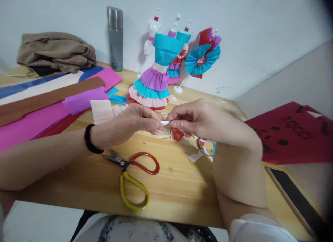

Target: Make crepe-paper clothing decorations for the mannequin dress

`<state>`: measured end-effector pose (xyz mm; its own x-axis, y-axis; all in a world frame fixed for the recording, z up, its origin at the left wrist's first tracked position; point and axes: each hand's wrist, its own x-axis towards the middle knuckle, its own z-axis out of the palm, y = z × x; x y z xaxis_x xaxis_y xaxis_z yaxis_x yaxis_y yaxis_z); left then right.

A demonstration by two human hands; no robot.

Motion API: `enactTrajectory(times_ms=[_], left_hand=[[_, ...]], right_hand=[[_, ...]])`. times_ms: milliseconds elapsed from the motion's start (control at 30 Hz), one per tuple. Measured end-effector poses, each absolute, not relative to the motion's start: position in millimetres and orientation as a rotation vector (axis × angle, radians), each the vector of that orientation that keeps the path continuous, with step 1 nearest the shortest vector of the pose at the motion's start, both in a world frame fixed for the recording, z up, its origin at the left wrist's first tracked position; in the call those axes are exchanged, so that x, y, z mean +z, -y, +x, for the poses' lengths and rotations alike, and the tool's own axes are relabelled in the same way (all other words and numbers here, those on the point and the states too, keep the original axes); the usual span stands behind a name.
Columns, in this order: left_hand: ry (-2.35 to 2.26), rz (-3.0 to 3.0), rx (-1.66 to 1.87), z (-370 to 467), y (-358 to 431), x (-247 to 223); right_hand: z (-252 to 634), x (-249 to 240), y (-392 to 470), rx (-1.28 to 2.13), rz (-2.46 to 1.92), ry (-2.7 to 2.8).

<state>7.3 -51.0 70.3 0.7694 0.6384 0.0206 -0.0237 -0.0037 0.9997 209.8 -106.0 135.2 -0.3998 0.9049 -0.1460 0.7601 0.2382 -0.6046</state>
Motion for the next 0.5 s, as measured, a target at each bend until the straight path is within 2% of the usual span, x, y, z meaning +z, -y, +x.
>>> enactTrajectory(times_ms=[500], left_hand=[[-0.522, 1.546, 0.579, 9.4, 49.0, 72.1]], right_hand=[[211.4, 135.6, 104.9, 0.955, -1.531, 2.196]])
